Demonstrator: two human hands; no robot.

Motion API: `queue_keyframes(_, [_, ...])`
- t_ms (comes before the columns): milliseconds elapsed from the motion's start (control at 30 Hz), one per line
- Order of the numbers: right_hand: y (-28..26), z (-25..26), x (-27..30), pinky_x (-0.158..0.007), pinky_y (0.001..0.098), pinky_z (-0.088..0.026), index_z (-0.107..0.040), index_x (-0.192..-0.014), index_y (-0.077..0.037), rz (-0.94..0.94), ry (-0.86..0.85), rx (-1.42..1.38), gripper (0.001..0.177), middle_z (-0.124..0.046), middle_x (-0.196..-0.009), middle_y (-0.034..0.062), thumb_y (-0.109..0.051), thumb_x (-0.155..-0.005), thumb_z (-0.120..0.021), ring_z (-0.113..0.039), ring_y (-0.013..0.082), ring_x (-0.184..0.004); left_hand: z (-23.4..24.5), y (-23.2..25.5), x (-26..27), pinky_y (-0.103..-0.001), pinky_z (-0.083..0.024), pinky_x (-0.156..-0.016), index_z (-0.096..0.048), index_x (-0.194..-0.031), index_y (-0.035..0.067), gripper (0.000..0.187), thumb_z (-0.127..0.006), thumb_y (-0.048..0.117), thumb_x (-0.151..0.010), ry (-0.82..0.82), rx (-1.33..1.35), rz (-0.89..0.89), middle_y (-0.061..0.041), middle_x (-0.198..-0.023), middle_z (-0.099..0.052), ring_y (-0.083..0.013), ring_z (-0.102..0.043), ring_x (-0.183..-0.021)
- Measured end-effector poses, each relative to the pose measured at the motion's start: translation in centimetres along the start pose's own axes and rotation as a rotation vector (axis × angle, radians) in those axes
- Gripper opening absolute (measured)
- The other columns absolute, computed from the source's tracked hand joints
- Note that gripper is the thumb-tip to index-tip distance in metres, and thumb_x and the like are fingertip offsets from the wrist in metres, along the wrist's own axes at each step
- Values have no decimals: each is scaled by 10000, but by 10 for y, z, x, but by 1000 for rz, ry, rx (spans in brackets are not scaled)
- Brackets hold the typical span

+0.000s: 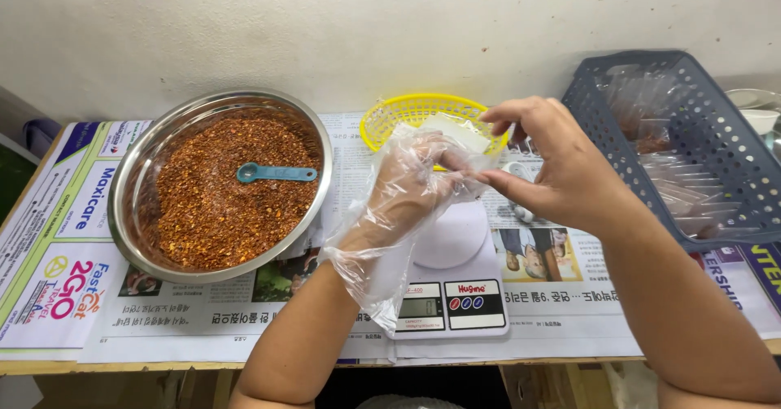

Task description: Scooping chili flakes into small plastic bags and weighing them on a digital scale

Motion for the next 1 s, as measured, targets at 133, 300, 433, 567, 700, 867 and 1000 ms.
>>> queue_keyframes(133, [12, 10, 9, -783, 366, -500, -707, -931, -108, -74, -88, -17, 53, -705, -964, 60, -114, -904, -751, -626, 240, -815, -19, 23, -1, -379, -459, -1154, -769, -767, 166, 97, -859, 174, -732, 18, -73, -130, -57, -814, -738, -263, -699, -1063])
queue_keyframes(300, [22, 79, 1, -826, 264, -570, -743, -918, -46, -230, -224, 144, 24, -718, -952, 91, -30, -900, -743, -659, 178, -863, -25, 37, -1, -408, -493, -789, -721, -763, 163, 57, -759, 200, -744, -6, -294, -351, -15, -778, -704, -237, -653, -789])
queue_keyframes(433, [99, 145, 12, -704, 258, -369, -734, -1027, -28, -391, -66, 143, 45, -679, -957, 64, -10, -995, -759, -506, 125, -796, 6, 57, 12, -402, -542, -849, -730, -958, 121, 223, -773, 312, -852, 68, -373, -404, -52, -938, -759, -254, -718, -888])
queue_keyframes(567, [187, 171, 27, -622, 280, -298, -769, -1053, -126, -550, -16, 376, 67, -596, -719, 23, -180, -1036, -805, -431, 111, -665, 45, 49, 28, -438, -531, -1042, -725, -1093, 128, 204, -702, 251, -931, 91, -521, -305, -112, -1161, -747, -306, -680, -1154])
queue_keyframes(700, [210, 141, 30, -732, 441, -455, -807, -1046, -174, -885, -271, 498, 91, -754, -1102, 114, -207, -966, -782, -620, 289, -885, 74, 44, 35, -464, -484, -1144, -733, -1162, 21, 252, -719, 164, -955, 283, -687, -276, -174, -1163, -752, -388, -663, -1188])
queue_keyframes(867, [317, 111, 63, -905, 447, -508, -789, -1124, -193, -677, -500, 691, 256, -733, -1233, 107, -297, -894, -742, -668, 325, -1100, 85, 60, 39, -509, -529, -1114, -702, -1118, -77, 166, -684, -34, -959, 397, -675, -354, -259, -1137, -727, -408, -701, -1129])
queue_keyframes(1000, [334, 100, 67, -871, 492, -581, -700, -1264, -213, -733, -706, 896, 330, -684, -1309, 106, -333, -970, -608, -668, 345, -1174, 83, 69, 42, -588, -456, -1173, -691, -1137, -62, 180, -663, -24, -964, 443, -703, -350, -267, -1208, -691, -470, -646, -1199])
Point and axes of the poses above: each hand's wrist, its own x-axis away from the middle knuckle, its own z-axis out of the back of the hand, y = z × x, the point moved 4 cm from there along -x, towards the middle knuckle
